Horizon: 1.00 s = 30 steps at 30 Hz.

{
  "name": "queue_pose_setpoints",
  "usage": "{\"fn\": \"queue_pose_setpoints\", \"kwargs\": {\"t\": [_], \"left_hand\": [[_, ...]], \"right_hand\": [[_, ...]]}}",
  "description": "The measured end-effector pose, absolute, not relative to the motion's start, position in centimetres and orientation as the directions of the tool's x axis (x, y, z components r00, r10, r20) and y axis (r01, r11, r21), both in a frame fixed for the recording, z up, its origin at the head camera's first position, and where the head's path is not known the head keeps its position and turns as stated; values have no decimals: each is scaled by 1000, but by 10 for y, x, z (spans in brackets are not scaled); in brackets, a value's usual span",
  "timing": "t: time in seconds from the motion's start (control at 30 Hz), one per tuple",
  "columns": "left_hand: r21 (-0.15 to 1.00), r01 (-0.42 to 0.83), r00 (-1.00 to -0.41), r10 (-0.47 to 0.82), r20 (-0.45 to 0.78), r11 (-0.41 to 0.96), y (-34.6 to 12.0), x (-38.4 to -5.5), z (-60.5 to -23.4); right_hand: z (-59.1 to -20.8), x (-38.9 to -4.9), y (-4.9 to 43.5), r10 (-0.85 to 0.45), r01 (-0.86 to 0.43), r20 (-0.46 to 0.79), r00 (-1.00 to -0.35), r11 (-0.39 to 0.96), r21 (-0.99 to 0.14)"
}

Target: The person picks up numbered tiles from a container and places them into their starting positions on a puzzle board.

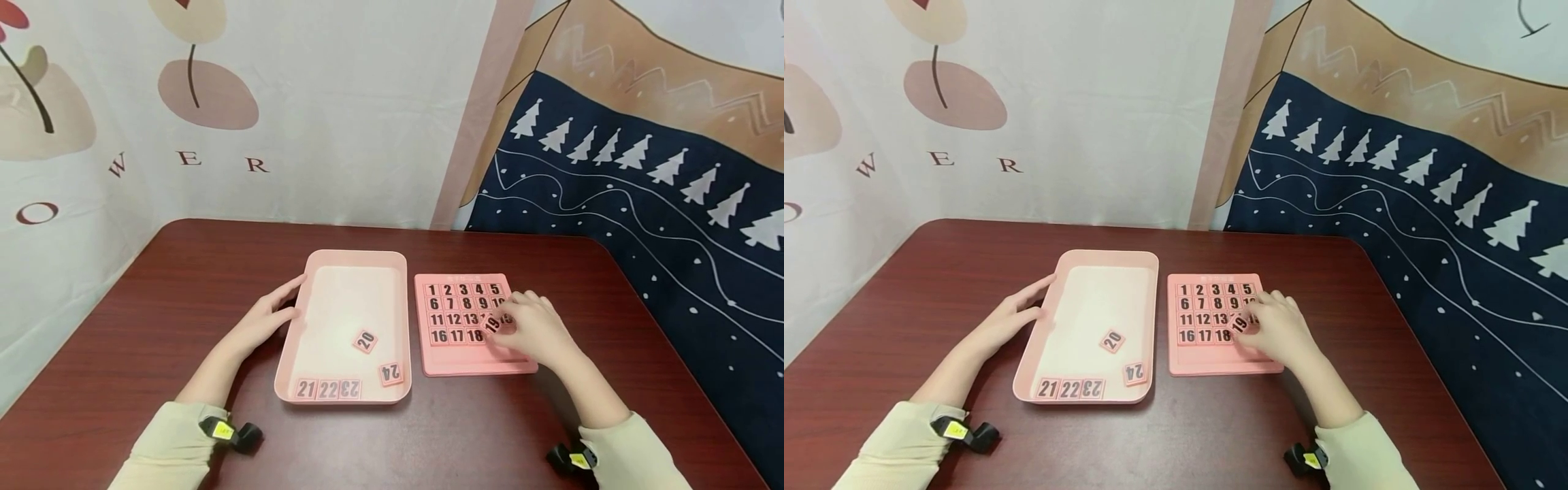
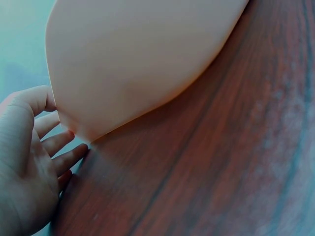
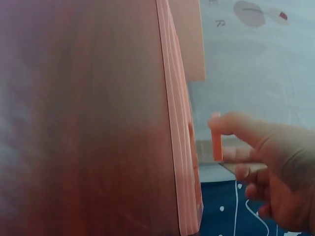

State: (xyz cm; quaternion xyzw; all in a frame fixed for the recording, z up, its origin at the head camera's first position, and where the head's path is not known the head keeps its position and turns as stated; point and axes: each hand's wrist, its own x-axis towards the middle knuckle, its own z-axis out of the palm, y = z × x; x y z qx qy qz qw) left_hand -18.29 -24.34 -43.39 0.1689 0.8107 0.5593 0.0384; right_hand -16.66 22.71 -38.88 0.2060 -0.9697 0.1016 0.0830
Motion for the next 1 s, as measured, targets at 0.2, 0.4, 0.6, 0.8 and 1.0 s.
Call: {"fn": "queue_pose_setpoints", "kwargs": {"t": [0.2,0.4,0.6,0.8,1.0], "left_hand": [[918,233,-939,322,126,321,-244,-183,-433],[920,228,-940,318,122,320,-244,-183,-435],[921,232,-937,324,126,312,-243,-182,-434],[922,238,-935,331,131,306,-242,-183,-434],[915,240,-938,321,132,323,-244,-183,-435]], "right_hand": [[-389,-151,224,-294,-326,227,-929,937,-122],[-389,-143,220,-211,-237,159,-964,957,-168],[-393,-142,215,-173,-189,106,-979,967,-168],[-393,-138,218,-166,-179,79,-983,966,-189],[-393,-136,222,-192,-205,79,-978,954,-220]]}}
